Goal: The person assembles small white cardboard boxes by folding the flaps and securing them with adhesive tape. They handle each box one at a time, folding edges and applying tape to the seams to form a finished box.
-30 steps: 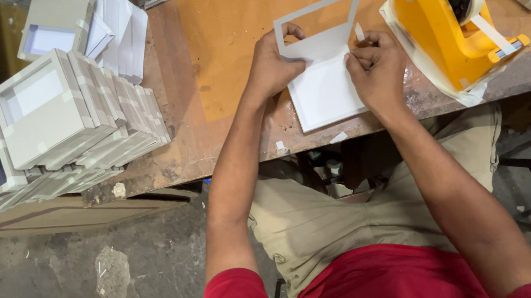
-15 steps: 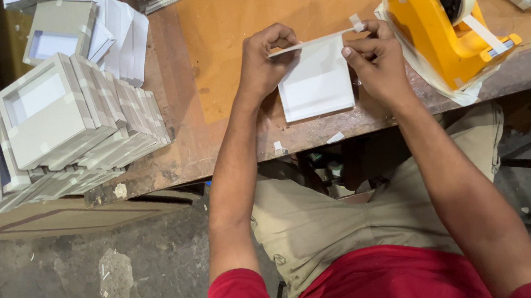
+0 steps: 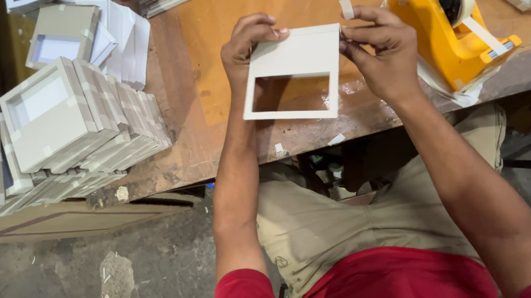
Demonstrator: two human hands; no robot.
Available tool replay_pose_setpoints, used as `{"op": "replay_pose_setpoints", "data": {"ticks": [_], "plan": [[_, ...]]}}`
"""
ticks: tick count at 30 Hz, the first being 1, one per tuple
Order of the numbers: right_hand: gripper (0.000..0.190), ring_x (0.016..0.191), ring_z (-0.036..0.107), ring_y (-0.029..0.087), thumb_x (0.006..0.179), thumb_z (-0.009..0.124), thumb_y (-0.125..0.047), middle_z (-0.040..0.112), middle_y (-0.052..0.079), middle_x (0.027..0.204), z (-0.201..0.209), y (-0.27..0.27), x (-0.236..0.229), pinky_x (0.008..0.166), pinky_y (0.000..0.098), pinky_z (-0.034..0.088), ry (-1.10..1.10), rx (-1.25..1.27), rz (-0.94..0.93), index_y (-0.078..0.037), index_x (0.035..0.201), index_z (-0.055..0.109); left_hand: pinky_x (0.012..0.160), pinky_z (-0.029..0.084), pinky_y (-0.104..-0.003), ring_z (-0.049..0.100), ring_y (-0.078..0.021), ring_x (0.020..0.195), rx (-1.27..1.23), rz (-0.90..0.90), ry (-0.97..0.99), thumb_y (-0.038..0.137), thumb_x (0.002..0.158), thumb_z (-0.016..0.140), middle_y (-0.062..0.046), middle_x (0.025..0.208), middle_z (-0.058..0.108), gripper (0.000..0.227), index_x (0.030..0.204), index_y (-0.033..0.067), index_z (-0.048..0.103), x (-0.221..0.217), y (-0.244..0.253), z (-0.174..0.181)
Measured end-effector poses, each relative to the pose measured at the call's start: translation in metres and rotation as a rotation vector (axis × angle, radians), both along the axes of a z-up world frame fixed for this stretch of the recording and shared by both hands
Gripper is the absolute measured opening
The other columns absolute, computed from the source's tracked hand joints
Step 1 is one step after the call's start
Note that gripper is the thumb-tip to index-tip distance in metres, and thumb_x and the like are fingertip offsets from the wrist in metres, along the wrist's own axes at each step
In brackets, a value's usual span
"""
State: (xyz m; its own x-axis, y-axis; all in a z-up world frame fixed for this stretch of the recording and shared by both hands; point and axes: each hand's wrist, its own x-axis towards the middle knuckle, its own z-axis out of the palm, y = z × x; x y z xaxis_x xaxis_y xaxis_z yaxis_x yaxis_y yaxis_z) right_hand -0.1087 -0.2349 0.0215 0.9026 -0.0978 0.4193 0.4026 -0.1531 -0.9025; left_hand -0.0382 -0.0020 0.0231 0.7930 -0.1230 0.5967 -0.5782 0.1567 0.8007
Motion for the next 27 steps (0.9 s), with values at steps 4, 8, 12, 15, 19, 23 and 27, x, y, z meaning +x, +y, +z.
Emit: {"op": "replay_pose_setpoints", "data": {"ticks": [4,8,12,15,19,23,27], "plan": [[0.024,0.116,0.071,0.02,0.1,0.074,0.017,0.064,0.016,0.138,-0.002,0.007,0.0,0.099,0.03,0.063,-0.063,-0.078,-0.021,0.004,0.12,0.076,0.083,0.056,-0.028,0.067,-0.0137,0.099,-0.063,-0.061,0.073,0.003,0.084,0.084,-0.007,0.105,0.069,0.018,0.093,0.0066,0.068,-0.002,0.0,0.011],[0.021,0.116,0.072,0.02,0.099,0.074,0.015,0.063,0.017,0.135,-0.007,0.008,0.0,0.101,0.03,0.064,-0.012,0.005,-0.002,0.008,0.119,0.074,0.084,0.056,-0.028,0.067,-0.0134,0.092,-0.17,-0.175,0.197,0.0,0.087,0.081,-0.006,0.098,0.07,0.017,0.093,0.0043,0.066,-0.004,0.0,0.013],[0.022,0.106,0.074,0.022,0.113,0.068,0.009,0.064,0.016,0.13,-0.002,-0.003,-0.003,0.094,0.0311,0.065,-0.031,-0.036,0.002,0.007,0.134,0.064,0.087,0.056,-0.028,0.067,-0.0124,0.094,-0.145,-0.195,0.162,-0.002,0.087,0.08,-0.004,0.097,0.069,0.018,0.094,0.0043,0.065,-0.002,0.003,0.01],[0.032,0.104,0.076,0.022,0.123,0.06,0.002,0.068,0.013,0.115,0.016,-0.011,-0.002,0.094,0.0307,0.066,0.048,0.039,0.009,0.003,0.152,0.046,0.087,0.057,-0.027,0.068,-0.012,0.094,-0.128,-0.205,0.165,-0.002,0.09,0.077,-0.003,0.095,0.07,0.014,0.094,0.0046,0.065,0.001,0.006,0.008],[0.048,0.104,0.075,0.02,0.119,0.058,-0.003,0.067,0.012,0.109,0.048,-0.022,0.003,0.101,0.0335,0.062,0.325,0.091,0.145,0.0,0.162,0.035,0.084,0.056,-0.026,0.067,-0.0094,0.09,-0.131,-0.214,0.173,-0.002,0.092,0.075,-0.001,0.093,0.069,0.013,0.094,0.0053,0.066,0.004,0.006,0.005],[0.064,0.103,0.071,0.02,0.111,0.057,-0.004,0.066,0.013,0.106,0.072,-0.025,0.015,0.096,0.0341,0.062,0.322,-0.181,0.298,-0.003,0.167,0.027,0.08,0.055,-0.024,0.066,-0.0069,0.088,-0.086,-0.197,0.139,-0.003,0.093,0.075,0.002,0.09,0.069,0.013,0.094,0.0064,0.066,0.004,0.006,0.004],[0.075,0.1,0.072,0.023,0.11,0.06,0.0,0.069,0.018,0.104,0.083,-0.022,0.026,0.095,0.0354,0.061,0.334,-0.41,0.343,0.0,0.172,0.019,0.079,0.053,-0.023,0.064,-0.0052,0.086,-0.079,-0.201,0.145,-0.003,0.092,0.075,0.003,0.089,0.067,0.015,0.094,0.0071,0.065,0.003,0.007,0.005]]}}
